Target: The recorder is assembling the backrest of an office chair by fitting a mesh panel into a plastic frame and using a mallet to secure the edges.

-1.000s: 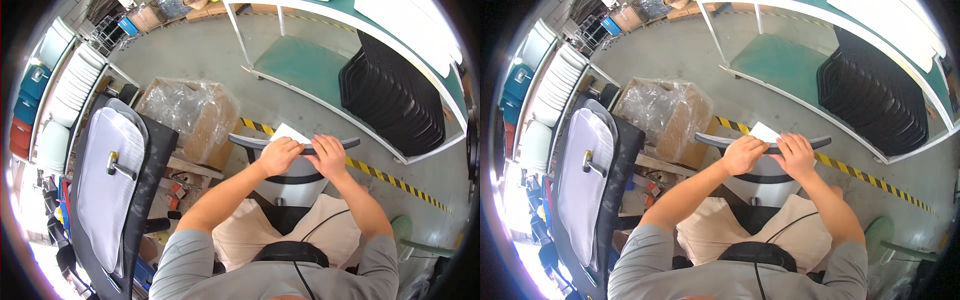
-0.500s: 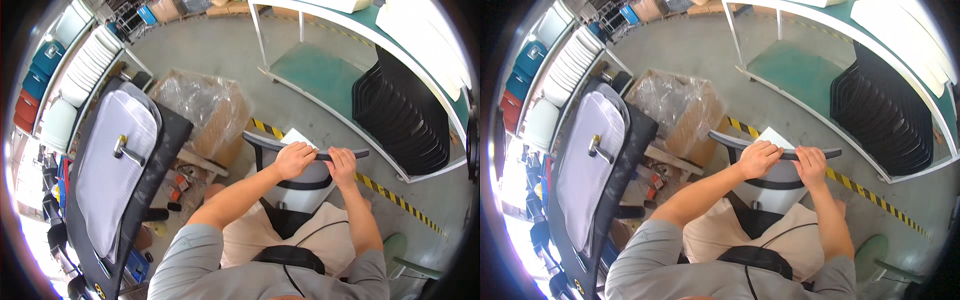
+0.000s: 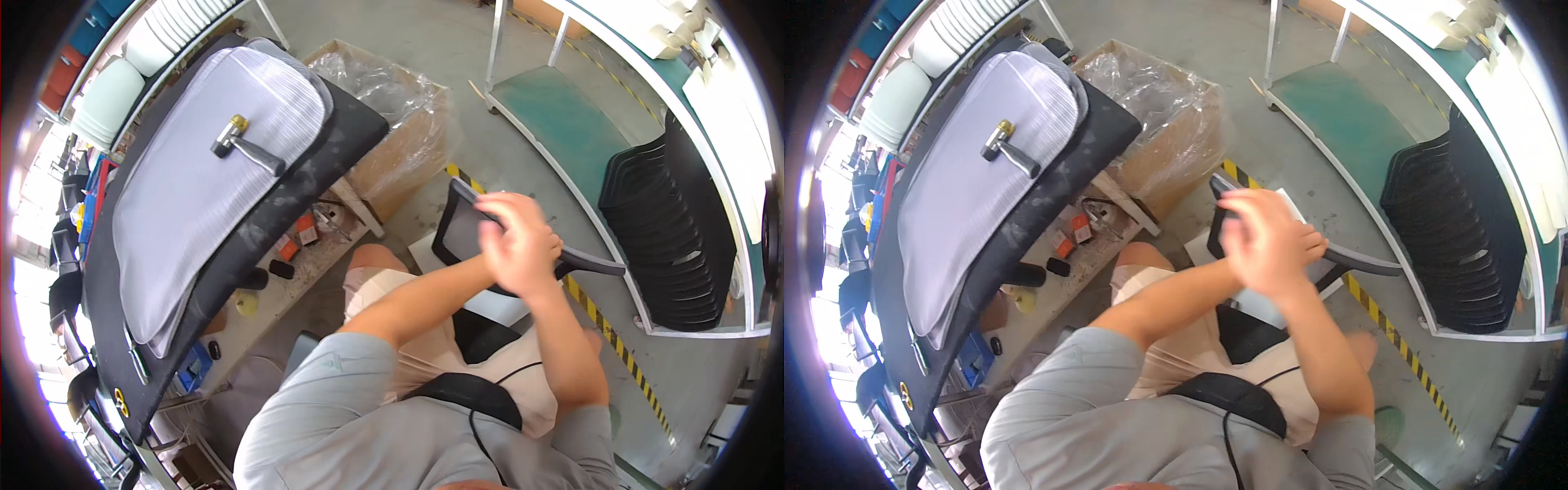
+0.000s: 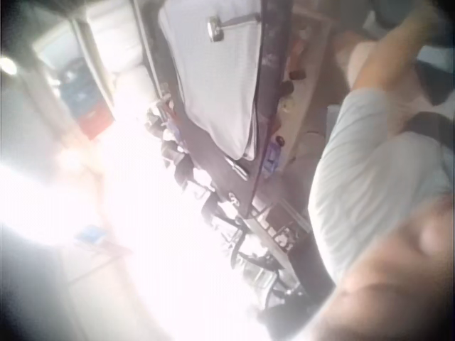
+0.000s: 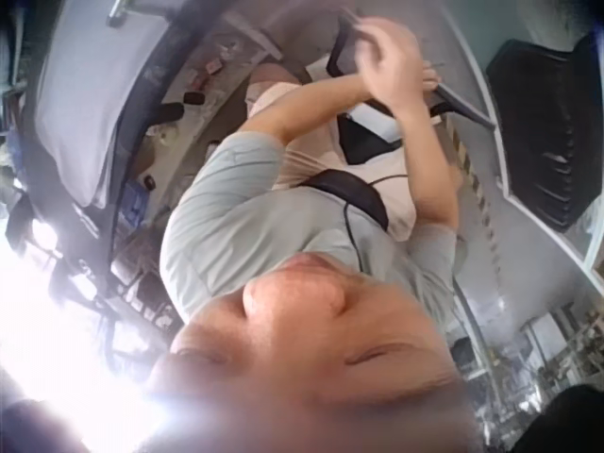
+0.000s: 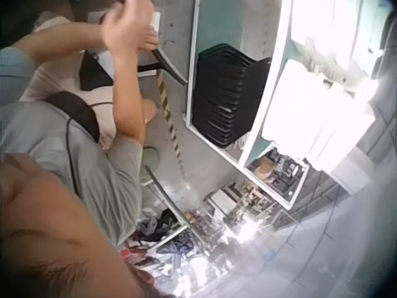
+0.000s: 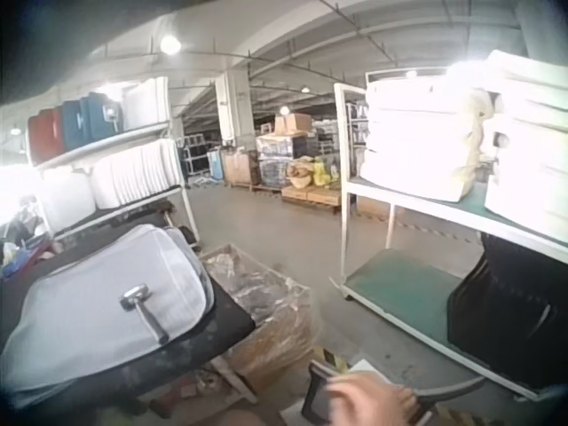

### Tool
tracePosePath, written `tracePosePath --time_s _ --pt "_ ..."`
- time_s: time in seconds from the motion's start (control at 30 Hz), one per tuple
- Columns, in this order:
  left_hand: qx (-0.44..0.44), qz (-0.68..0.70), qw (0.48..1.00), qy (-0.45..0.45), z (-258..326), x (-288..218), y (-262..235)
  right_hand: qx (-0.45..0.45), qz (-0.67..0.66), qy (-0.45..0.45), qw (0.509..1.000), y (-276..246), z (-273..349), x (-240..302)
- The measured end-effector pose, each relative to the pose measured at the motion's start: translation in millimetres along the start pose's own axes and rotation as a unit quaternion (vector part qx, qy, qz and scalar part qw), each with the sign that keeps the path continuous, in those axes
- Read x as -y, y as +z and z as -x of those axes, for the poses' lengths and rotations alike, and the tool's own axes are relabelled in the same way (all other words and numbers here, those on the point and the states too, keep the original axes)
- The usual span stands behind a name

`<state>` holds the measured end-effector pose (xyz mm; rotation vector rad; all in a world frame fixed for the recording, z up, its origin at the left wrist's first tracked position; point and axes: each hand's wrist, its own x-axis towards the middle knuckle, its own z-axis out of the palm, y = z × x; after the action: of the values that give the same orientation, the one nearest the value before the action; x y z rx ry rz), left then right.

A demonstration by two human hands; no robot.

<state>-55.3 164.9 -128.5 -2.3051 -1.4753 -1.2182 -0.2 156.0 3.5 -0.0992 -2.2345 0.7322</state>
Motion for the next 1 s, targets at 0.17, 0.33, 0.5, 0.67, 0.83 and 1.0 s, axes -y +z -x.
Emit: tracePosePath --time_s 0.17,0.33,0.5,0.67,0.83,1.0 --pt "-0.036 -0.062 0.996 0.045 18 -31 -21 0.024 -0.083 -0.099 0.991 113 -84 92" --pt "-0.035 0.028 0.997 0.058 14 -51 -29 0.133 -0.016 -0.049 0.99 179 -162 142" --pt "-0.012 0.033 0.999 0.012 18 -50 -30 0.218 0.064 -0.001 0.974 225 -198 145" --pt "-0.033 0.007 0.999 0.021 23 -40 -43 0.18 -0.196 0.183 0.946 122 -112 131" --pt "-0.046 -0.027 0.998 0.032 49 -32 -18 0.069 0.103 0.215 0.969 -21 44 69" --pt "-0.03 -0.074 0.995 0.061 27 -34 -26 0.029 0.123 0.423 0.897 -123 111 38"
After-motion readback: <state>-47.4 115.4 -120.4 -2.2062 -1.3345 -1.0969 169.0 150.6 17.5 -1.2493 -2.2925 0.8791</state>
